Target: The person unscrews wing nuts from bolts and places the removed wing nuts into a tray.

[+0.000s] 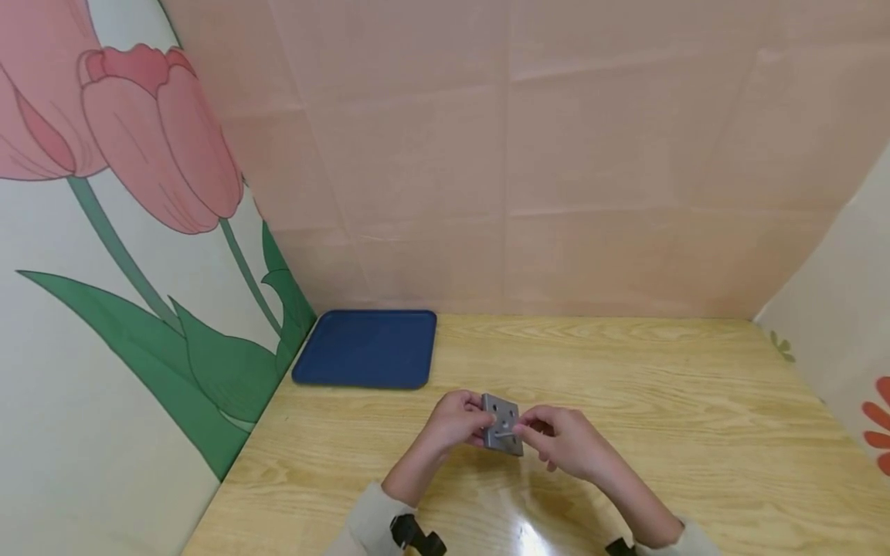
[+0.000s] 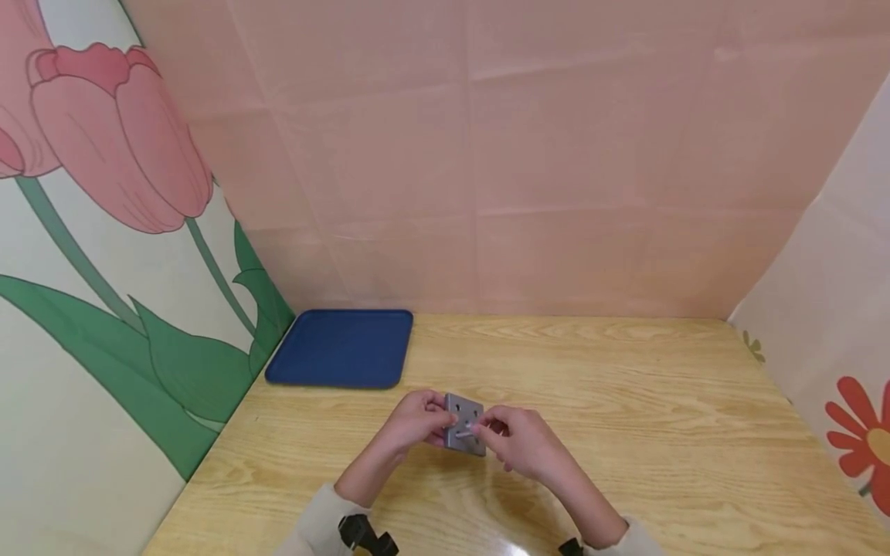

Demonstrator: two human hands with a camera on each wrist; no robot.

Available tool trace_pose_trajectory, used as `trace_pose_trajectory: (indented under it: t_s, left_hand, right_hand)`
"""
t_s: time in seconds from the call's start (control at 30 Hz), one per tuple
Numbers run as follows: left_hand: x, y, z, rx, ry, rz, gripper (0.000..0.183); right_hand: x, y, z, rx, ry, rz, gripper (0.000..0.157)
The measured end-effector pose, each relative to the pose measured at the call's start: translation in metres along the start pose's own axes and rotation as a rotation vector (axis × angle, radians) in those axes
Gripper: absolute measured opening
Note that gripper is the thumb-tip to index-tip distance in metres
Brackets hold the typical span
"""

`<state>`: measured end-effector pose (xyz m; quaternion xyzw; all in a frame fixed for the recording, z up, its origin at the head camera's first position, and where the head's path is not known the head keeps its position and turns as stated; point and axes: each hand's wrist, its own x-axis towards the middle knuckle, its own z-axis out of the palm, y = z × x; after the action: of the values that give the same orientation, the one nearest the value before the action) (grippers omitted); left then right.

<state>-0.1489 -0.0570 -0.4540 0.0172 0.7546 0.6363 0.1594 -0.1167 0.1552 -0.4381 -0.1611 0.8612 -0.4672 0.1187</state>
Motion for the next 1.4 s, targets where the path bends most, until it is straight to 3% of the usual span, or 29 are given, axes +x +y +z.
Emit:
trace_pose_trajectory:
  t_s: [0.5,0.93,1.1,1.4]
  left_hand:
    - [-0.0005,-0.0010,0.0002,0.002,0.005,0.015,0.022]
    - [0.0010,0.0010,0.0013,0.000,0.008,0.017,0.021]
    - [0.0003,0.0024,0.0004,0.009,0.015,0.003,0.022]
    - [0.0008,0.0016,0.0007,0.014,0.011,0.004,0.023]
  right_hand:
    - [-0.0018,-0.0041,0.0005,-0.050,0.005,-0.109,0.016]
    - [-0.0026,-0.0032,0.0006,-0.094,0.038,-0.177,0.023]
    - [-0.0010,-0.0020,0.0007,-0.068,0.040,-0.133,0.019]
    - [0.0032,0.0033,-0.0020,-0.006,0.098,-0.031,0.027]
